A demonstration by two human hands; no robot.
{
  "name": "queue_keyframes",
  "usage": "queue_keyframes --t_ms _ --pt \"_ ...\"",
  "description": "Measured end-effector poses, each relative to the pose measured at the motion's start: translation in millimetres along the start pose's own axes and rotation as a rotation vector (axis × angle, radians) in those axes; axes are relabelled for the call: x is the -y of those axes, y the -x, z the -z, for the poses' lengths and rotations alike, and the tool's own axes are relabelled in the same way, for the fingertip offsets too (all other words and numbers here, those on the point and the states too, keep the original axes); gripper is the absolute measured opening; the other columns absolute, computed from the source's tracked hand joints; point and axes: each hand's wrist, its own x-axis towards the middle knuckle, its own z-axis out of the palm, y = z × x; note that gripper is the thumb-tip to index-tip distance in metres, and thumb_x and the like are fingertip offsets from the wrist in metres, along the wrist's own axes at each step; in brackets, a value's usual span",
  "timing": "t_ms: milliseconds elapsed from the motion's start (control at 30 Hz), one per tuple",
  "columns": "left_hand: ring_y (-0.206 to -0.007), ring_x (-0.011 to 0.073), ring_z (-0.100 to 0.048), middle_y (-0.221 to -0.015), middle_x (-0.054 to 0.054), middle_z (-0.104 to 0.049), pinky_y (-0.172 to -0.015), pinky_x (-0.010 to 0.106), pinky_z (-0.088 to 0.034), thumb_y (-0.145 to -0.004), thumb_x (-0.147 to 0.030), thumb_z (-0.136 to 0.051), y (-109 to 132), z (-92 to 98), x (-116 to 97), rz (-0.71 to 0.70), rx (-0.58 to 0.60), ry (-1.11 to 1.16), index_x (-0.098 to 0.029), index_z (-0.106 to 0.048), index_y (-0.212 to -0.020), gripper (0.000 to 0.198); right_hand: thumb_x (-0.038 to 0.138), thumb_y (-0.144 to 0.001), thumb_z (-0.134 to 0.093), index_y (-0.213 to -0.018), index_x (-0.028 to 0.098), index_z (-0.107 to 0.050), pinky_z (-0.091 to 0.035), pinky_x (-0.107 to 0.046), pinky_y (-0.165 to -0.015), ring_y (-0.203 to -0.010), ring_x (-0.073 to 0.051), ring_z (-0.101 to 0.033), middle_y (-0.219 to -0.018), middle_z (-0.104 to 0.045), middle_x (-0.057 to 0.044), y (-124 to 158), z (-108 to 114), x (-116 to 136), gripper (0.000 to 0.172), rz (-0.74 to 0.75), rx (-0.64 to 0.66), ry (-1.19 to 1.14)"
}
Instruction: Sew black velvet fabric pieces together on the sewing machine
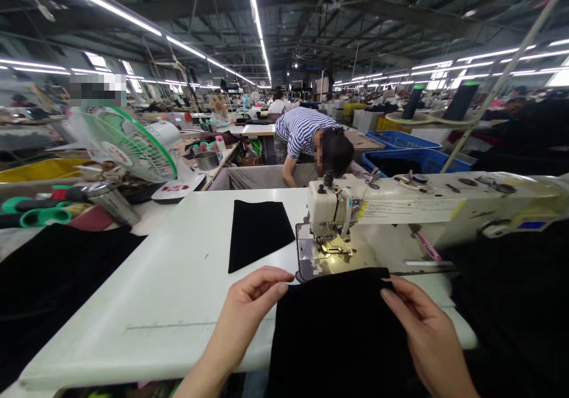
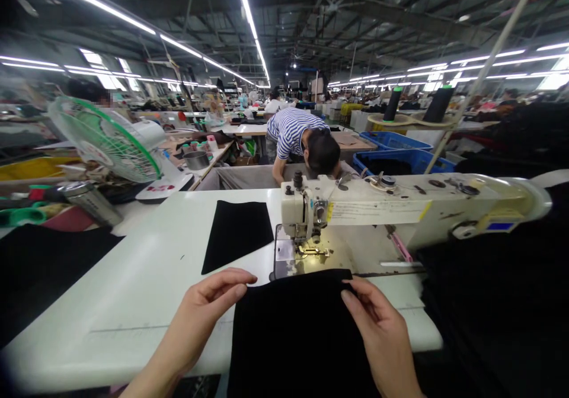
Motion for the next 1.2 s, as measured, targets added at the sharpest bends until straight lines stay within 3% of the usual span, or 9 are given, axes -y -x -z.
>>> queue_keyframes --t_ms 167,433,533,633,700,800,900,1033,1200 --pt "-0.104 0.0228 -0.067 -0.109 0.007 -0.074 -0.091 0.031 -0.052 -0.073 -0.034 -0.083 9.4 -1.6 20.5 -0.040 0.022 0.155 -0.021 -0.072 -0.100 0.032 0.047 -0.072 -0.082 -0.098 0.021 -0.078 -0.056 -0.032 -0.091 -0.099 -0.026 -0.071 -0.106 -0.076 -0.007 4.6 1.1 5.2 0.037 0.011 -0.012 -0.051" --pt "-0.083 0.0137 -0.065 -0.087 0.001 -0.067 -0.079 0.024 -0.052 -0.069 -0.027 -0.086 13.9 -1.0 45.7 -0.015 -0.082 0.267 -0.019 -0.063 -0.090 0.033 0.050 -0.064 -0.085 -0.094 0.021 -0.078 -0.054 -0.032 -0.097 -0.107 -0.027 -0.069 -0.111 -0.075 -0.008 13.7 9.1 17.2 0.042 -0.004 -0.072 -0.030" --pt "-0.068 0.0107 -0.060 -0.075 -0.002 -0.063 -0.061 0.019 -0.050 -0.065 -0.031 -0.087 11.7 -3.4 52.5 0.021 -0.098 0.268 -0.019 -0.060 -0.083 0.034 0.051 -0.064 -0.085 -0.092 0.021 -0.078 -0.053 -0.034 -0.099 -0.109 -0.029 -0.068 -0.111 -0.076 -0.008 16.0 8.0 20.6 0.041 0.005 -0.075 -0.035" --pt "-0.046 0.0066 -0.044 -0.063 -0.006 -0.055 -0.036 0.015 -0.034 -0.065 -0.039 -0.086 11.7 -6.5 56.6 0.077 -0.088 0.278 -0.020 -0.057 -0.079 0.038 0.051 -0.064 -0.085 -0.092 0.021 -0.078 -0.050 -0.037 -0.104 -0.115 -0.031 -0.065 -0.114 -0.075 -0.009 16.6 7.9 22.4 0.042 0.010 -0.080 -0.037" --pt "-0.046 0.0067 -0.045 -0.063 -0.006 -0.056 -0.036 0.016 -0.037 -0.065 -0.040 -0.086 13.3 -7.1 54.0 0.075 -0.089 0.294 -0.020 -0.058 -0.079 0.037 0.050 -0.064 -0.085 -0.096 0.021 -0.078 -0.047 -0.039 -0.108 -0.119 -0.032 -0.063 -0.120 -0.073 -0.009 15.9 8.9 22.4 0.044 0.009 -0.071 -0.026" --pt "-0.063 0.0120 -0.062 -0.069 -0.002 -0.065 -0.061 0.022 -0.056 -0.065 -0.036 -0.087 16.2 -5.3 41.6 0.055 -0.087 0.287 -0.018 -0.065 -0.081 0.032 0.049 -0.067 -0.084 -0.103 0.022 -0.077 -0.047 -0.037 -0.107 -0.120 -0.031 -0.063 -0.125 -0.071 -0.008 14.1 10.0 22.7 0.046 0.015 -0.048 0.010" --pt "-0.082 0.0182 -0.068 -0.090 0.005 -0.073 -0.075 0.028 -0.060 -0.070 -0.039 -0.084 18.3 -2.6 25.7 0.037 -0.098 0.230 -0.018 -0.075 -0.085 0.027 0.052 -0.067 -0.082 -0.102 0.022 -0.078 -0.054 -0.035 -0.099 -0.112 -0.030 -0.067 -0.117 -0.075 -0.007 12.3 8.8 26.4 0.046 0.019 -0.067 0.072" --pt "-0.095 0.0242 -0.067 -0.112 0.009 -0.072 -0.074 0.029 -0.061 -0.072 -0.044 -0.080 19.5 -1.2 11.2 0.015 -0.115 0.163 -0.020 -0.081 -0.084 0.027 0.058 -0.067 -0.079 -0.094 0.021 -0.081 -0.056 -0.039 -0.095 -0.105 -0.033 -0.070 -0.106 -0.078 -0.007 9.9 5.5 31.0 0.047 0.016 -0.120 0.159" --pt "-0.068 0.0151 -0.060 -0.093 0.007 -0.074 -0.050 0.021 -0.049 -0.070 -0.041 -0.080 20.7 -2.9 3.9 0.012 -0.220 0.115 -0.019 -0.080 -0.074 0.023 0.059 -0.065 -0.081 -0.093 0.020 -0.081 -0.055 -0.041 -0.098 -0.106 -0.034 -0.070 -0.107 -0.078 -0.008 4.7 2.1 20.1 0.048 -0.049 -0.128 0.114"
